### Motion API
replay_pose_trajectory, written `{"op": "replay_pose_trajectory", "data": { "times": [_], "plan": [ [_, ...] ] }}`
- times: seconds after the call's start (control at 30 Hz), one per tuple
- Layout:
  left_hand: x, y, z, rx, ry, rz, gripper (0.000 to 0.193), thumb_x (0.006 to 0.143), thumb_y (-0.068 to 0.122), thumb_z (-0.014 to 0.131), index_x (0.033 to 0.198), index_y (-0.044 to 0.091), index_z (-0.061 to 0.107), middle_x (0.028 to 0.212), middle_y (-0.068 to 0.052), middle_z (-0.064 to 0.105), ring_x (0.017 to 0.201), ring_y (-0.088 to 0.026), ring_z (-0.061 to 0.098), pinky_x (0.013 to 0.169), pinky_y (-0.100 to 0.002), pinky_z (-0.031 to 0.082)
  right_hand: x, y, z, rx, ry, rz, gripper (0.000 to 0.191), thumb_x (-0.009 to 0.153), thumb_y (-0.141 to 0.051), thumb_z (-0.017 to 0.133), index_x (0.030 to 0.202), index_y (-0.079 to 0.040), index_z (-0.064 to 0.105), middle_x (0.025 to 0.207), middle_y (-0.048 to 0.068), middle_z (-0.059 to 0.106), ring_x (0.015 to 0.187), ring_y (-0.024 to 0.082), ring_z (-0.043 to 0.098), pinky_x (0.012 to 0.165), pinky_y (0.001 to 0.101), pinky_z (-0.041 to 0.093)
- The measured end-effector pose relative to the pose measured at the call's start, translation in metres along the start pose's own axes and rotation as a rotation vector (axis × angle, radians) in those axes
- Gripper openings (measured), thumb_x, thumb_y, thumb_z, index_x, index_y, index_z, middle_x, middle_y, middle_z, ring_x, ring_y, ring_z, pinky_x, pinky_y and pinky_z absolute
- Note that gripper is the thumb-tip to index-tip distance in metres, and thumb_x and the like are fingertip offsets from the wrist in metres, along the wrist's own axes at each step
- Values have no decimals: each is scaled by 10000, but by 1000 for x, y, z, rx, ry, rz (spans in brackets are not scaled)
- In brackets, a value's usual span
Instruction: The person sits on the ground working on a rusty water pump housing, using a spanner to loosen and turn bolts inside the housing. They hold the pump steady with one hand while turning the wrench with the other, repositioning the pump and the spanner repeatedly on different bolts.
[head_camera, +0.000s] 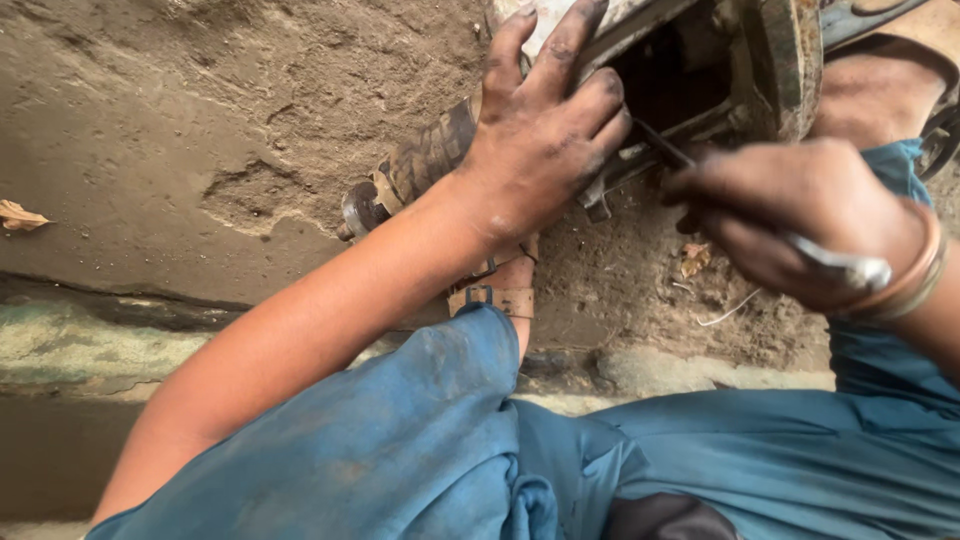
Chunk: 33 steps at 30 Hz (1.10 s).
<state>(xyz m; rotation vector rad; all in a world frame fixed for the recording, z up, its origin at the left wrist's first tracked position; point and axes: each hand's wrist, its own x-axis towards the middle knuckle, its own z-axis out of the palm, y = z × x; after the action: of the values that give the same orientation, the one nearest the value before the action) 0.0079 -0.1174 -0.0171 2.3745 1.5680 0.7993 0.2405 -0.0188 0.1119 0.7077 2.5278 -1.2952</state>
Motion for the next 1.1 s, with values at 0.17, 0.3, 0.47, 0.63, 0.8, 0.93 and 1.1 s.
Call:
{"op": "replay_pose_trajectory", "data": {
  "times": [0.17, 0.3, 0.47, 0.63, 0.8, 0.93, 1.1],
  "plan": [
    [2, 0, 0, 13, 20, 13, 156, 953, 119, 643, 1032, 184, 761, 1173, -38, 656, 1518, -352, 319, 1250, -592, 100, 11, -8, -15, 0, -26, 37, 306, 857, -50, 549, 1127, 27, 670, 793, 123, 719, 631, 212, 704, 584, 308, 575],
    [2, -1, 3, 36, 12, 15, 138, 965, 128, 652, 1030, 192, 756, 1172, -37, 657, 1537, -340, 298, 1235, -564, 61, 10, -6, -4, -232, -125, -32, 299, 830, -114, 684, 1105, 5, 673, 863, 157, 714, 629, 243, 679, 530, 356, 552],
    [3, -3, 8, 28, 37, 6, 123, 993, 133, 667, 1030, 208, 757, 1117, -12, 650, 1541, -315, 316, 1241, -558, 62, 2, -1, 4, -322, -135, -202, 418, 702, -93, 715, 1103, 13, 670, 1159, 291, 705, 641, 238, 674, 532, 383, 556],
    [4, -3, 3, 20, 55, 7, 128, 970, 162, 630, 999, 186, 752, 1132, -28, 653, 1518, -316, 351, 1266, -573, 103, -1, -1, 7, -166, -53, -98, 346, 774, -44, 711, 1115, 3, 672, 808, 151, 685, 583, 248, 656, 498, 379, 533],
    [7, -4, -1, 40, 80, 16, 135, 960, 186, 614, 964, 170, 748, 1113, -35, 652, 1502, -318, 384, 1255, -564, 151, -8, -7, 12, -125, 72, -125, 396, 794, -25, 660, 1187, 26, 640, 768, 124, 650, 622, 268, 639, 549, 387, 525],
    [7, -3, 0, 27, 81, 11, 142, 945, 189, 624, 986, 179, 761, 1114, -21, 663, 1531, -321, 387, 1258, -559, 129, -1, -8, 20, -191, 47, -107, 422, 785, -38, 666, 1192, 74, 652, 687, 93, 667, 542, 241, 633, 468, 373, 505],
    [6, -1, 4, 34, 76, -15, 121, 964, 153, 656, 977, 219, 756, 1126, 6, 670, 1526, -290, 361, 1243, -528, 84, 17, -11, 7, -63, 137, -3, 247, 946, 29, 543, 1148, 59, 682, 779, 113, 722, 589, 193, 692, 511, 306, 526]
  ]
}}
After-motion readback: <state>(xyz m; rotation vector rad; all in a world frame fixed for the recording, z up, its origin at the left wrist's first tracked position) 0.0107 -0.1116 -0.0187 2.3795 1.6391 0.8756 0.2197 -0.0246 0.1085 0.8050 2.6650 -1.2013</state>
